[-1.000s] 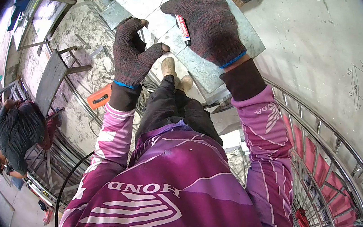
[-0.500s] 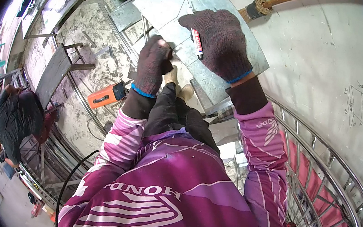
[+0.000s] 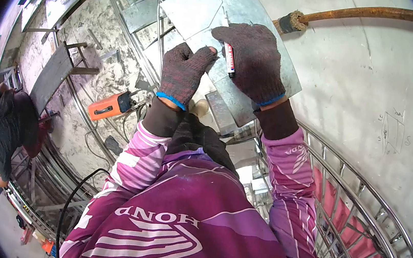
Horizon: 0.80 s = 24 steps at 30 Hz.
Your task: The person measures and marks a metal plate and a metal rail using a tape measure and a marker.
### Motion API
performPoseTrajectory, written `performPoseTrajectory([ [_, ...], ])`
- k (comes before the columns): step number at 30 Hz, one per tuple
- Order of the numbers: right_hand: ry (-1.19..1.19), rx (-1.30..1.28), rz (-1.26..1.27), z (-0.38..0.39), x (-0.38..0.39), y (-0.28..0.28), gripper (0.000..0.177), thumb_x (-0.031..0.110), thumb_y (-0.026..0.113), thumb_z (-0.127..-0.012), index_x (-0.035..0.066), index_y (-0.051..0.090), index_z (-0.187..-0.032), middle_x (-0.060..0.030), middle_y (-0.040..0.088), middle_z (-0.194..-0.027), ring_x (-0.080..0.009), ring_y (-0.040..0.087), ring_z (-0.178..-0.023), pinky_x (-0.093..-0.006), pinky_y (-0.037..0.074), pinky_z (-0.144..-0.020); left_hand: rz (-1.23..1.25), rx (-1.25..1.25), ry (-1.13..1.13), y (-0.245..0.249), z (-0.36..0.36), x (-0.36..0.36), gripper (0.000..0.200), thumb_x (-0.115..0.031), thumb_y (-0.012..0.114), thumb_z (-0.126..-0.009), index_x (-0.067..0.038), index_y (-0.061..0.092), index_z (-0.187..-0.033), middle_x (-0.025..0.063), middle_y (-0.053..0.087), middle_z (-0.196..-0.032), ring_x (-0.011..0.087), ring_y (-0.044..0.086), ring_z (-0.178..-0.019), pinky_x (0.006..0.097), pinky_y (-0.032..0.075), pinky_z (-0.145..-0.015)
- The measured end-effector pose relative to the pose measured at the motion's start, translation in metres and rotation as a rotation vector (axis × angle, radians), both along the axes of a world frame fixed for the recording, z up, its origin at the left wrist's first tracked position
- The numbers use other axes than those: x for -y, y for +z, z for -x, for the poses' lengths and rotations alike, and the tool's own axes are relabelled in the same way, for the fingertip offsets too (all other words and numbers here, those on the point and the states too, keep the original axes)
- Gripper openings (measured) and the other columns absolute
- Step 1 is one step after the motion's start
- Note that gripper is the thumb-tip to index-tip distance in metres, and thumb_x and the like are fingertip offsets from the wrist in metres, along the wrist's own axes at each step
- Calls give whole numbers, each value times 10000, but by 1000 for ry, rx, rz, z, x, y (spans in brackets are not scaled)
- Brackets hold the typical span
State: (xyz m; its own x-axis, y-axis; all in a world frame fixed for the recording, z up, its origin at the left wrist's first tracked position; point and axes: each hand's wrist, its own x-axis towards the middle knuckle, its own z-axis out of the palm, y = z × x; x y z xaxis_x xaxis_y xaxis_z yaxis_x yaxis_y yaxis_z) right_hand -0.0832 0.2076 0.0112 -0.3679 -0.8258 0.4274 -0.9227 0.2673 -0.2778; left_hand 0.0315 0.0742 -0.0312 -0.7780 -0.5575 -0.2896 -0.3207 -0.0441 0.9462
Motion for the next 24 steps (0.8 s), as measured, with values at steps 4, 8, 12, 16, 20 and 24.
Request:
performPoseTrajectory([
  [4, 3, -2, 12, -1, 4, 4, 353, 66, 734, -767, 105, 720, -1118, -111, 729, -1056, -307, 698, -950, -419, 519, -867, 15, 54, 13, -1, 0, 3, 507, -400, 792, -769, 66, 607, -692, 207, 550, -598, 300, 507, -555, 450, 421, -573],
  [8, -126, 472, 191, 2, 13, 23, 408, -6, 752, -737, 81, 708, -1134, -96, 723, -1054, -225, 707, -896, -344, 555, -790, -72, 66, 2, -5, -3, 6, 511, -412, 780, -776, 66, 612, -704, 229, 579, -643, 344, 558, -603, 463, 434, -596],
  [12, 5, 407, -64, 34, 29, 67, 219, 183, 581, -1007, 55, 696, -1143, -34, 655, -769, -110, 624, -630, -256, 515, -569, 4, 60, -35, -3, 0, 4, 541, -446, 746, -793, 73, 613, -716, 265, 611, -712, 406, 608, -695, 487, 451, -640],
  [16, -229, 1153, -151, 39, 63, 58, 283, 202, 700, -887, 96, 700, -1149, -69, 658, -817, -141, 643, -665, -280, 535, -603, 30, 59, -35, -11, 2, 1, 558, -462, 732, -799, 78, 612, -727, 274, 603, -715, 418, 608, -708, 498, 451, -656],
  [20, 245, -217, -162, 62, 67, 20, 246, 195, 712, -903, 140, 709, -1142, -68, 679, -878, -173, 670, -717, -309, 551, -638, -3, 113, -54, -4, 2, 4, 566, -469, 740, -794, 75, 606, -714, 275, 587, -698, 422, 602, -698, 502, 446, -648],
  [24, 27, 603, -372, 47, 68, 27, 344, 141, 741, -844, 151, 688, -1184, -98, 685, -889, -218, 693, -760, -338, 564, -652, 63, 10, -9, -13, 2, 1, 544, -439, 779, -780, 57, 594, -654, 194, 556, -604, 301, 536, -596, 447, 424, -571],
])
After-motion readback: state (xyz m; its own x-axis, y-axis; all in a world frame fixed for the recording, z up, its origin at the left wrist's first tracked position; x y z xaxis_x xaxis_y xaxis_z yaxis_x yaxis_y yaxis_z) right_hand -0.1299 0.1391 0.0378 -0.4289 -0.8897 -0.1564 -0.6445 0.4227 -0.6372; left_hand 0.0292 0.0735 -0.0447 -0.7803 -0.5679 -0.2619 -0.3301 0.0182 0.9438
